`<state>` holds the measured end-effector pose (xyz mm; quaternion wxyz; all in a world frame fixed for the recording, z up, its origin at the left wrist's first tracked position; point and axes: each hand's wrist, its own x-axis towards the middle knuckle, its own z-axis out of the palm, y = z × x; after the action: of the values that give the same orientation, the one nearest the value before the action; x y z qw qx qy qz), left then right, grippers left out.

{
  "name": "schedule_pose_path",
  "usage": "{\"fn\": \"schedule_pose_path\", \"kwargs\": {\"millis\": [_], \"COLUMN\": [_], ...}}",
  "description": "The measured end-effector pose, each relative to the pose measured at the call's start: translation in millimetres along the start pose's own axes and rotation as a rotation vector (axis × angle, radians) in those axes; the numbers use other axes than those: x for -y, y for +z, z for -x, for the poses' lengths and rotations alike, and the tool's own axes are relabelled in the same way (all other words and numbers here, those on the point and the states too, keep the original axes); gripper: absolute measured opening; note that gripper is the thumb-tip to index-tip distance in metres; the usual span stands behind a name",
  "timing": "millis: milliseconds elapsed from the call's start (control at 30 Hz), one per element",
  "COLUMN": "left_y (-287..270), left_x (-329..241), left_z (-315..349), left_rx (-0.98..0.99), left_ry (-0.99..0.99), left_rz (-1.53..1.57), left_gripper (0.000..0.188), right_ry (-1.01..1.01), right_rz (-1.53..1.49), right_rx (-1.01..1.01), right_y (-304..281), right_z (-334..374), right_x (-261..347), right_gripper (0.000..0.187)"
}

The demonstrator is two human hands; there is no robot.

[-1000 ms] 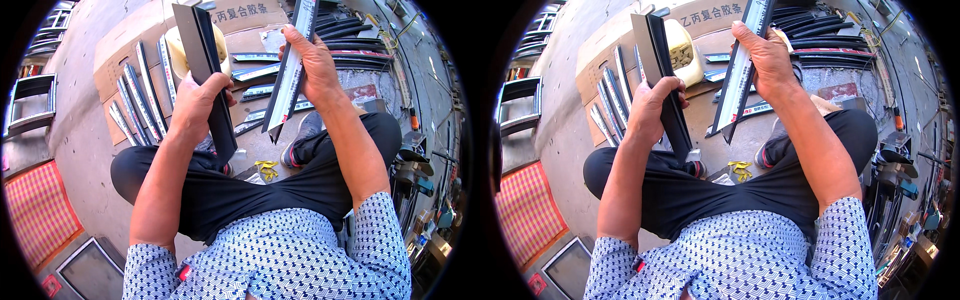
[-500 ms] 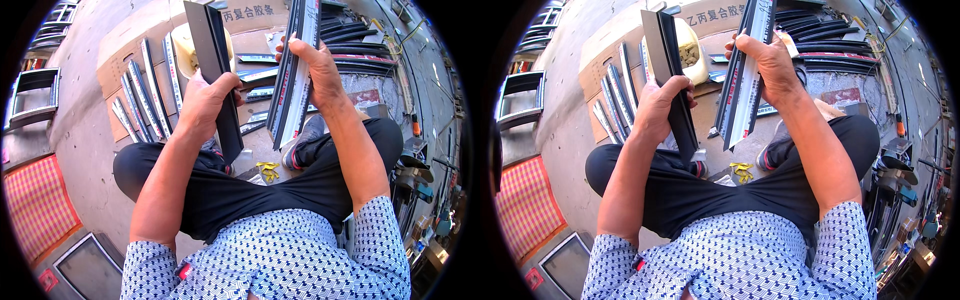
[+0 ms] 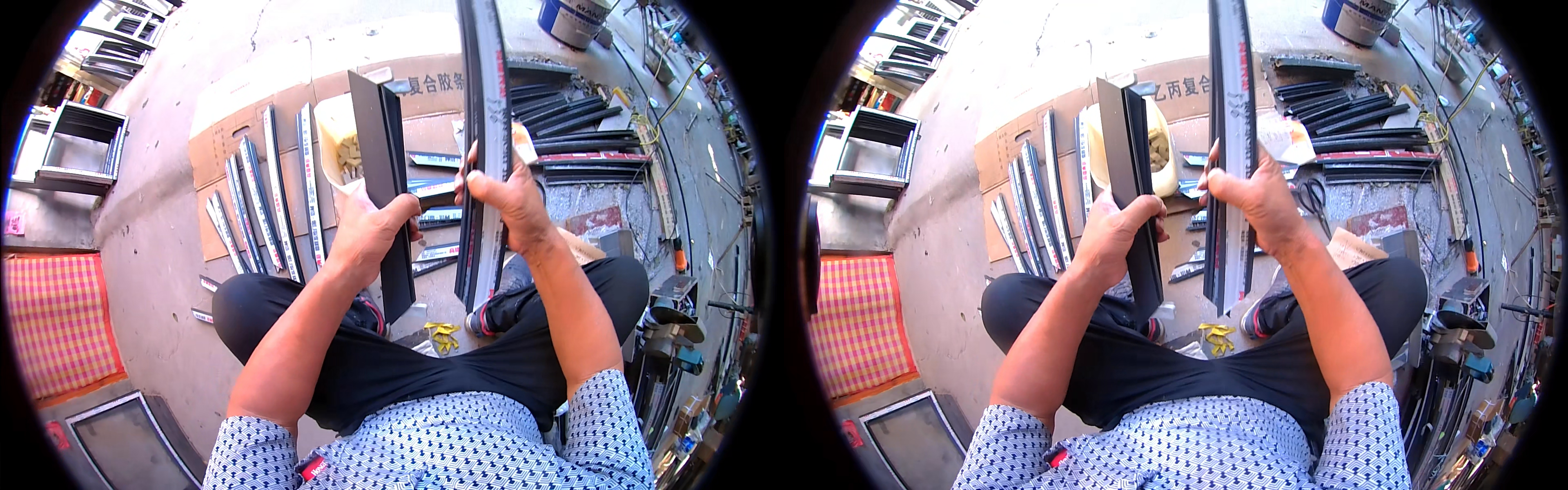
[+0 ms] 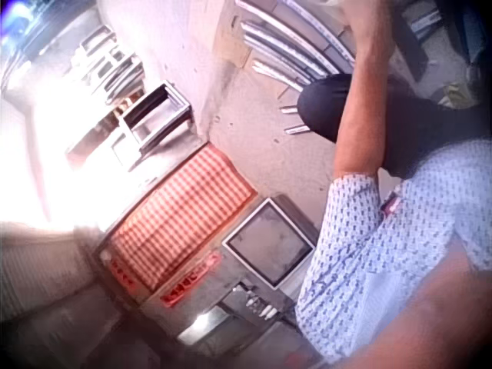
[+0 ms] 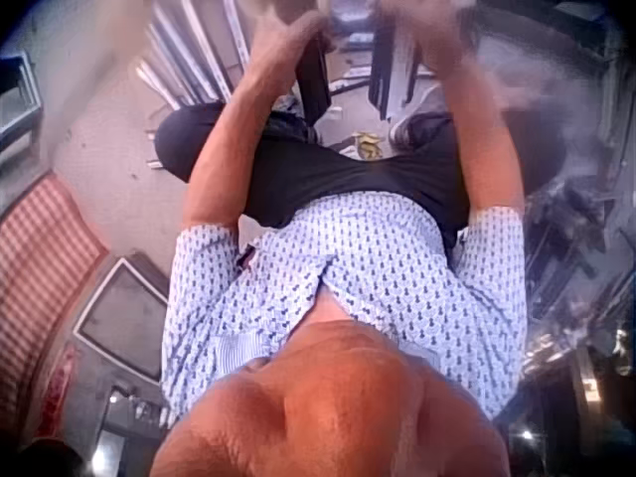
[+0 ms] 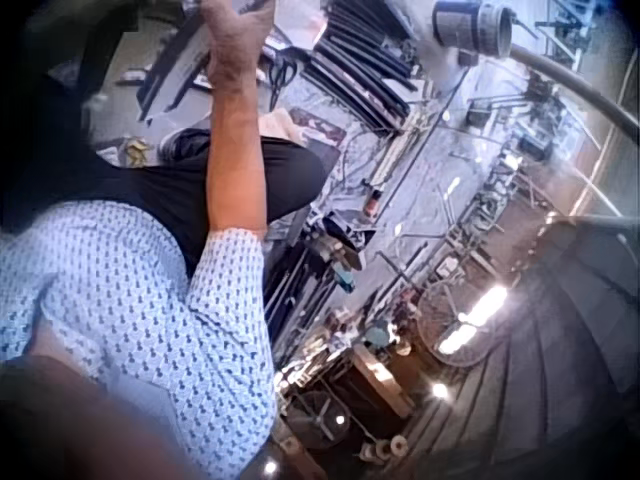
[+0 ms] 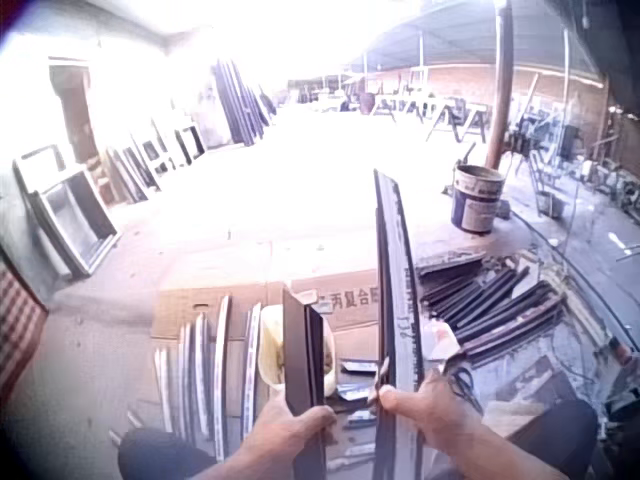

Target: The person sits on the floor and organizes long strips of window seal material. They pick up a black rubber seal and a metal frame, then insert the seal into the frame's groove by hand. The person continues to align and fit the seal into the frame, ensuring it is seated correctly.

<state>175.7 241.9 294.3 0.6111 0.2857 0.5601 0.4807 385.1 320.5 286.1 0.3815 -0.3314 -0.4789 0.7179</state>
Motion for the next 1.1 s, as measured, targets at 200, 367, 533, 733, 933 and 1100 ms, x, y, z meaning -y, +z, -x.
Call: {"fn": "schedule_pose_path", "kwargs": {"millis": [200, 367, 533, 733, 933, 1100], "left_y": [-3, -6, -7, -12, -9, -13], "left_x": [-1, -3, -7, -5, -6, -9], "left_z": [0, -1, 0, -4, -6, -3], "left_rx": [-0.043, -0.042, -0.070, -0.102, -0.137, -0.053], "left_ry": [0.013, 0.043, 0.049, 0.074, 0.077, 0.082], "left_rz": [0.101, 0.132, 0.178, 0.180, 0.264, 0.399], "left_gripper": [0.026, 0.022, 0.021, 0.019, 0.018, 0.018], "right_ry": [0.053, 0.074, 0.128, 0.130, 0.152, 0.214], "right_rz": [0.043, 0.140, 0.203, 0.170, 0.132, 0.085], "right_rx": [0.005, 0.002, 0.060, 0.164, 0.302, 0.371], "right_y": [4, 0, 8, 21, 27, 32], "right_z": [2, 4, 11, 16, 22, 25], "right_x": [-7, -11, -2, 10, 12, 5], "right_gripper": [0.026, 0.025, 0.026, 0.033, 0.039, 0.045]}}
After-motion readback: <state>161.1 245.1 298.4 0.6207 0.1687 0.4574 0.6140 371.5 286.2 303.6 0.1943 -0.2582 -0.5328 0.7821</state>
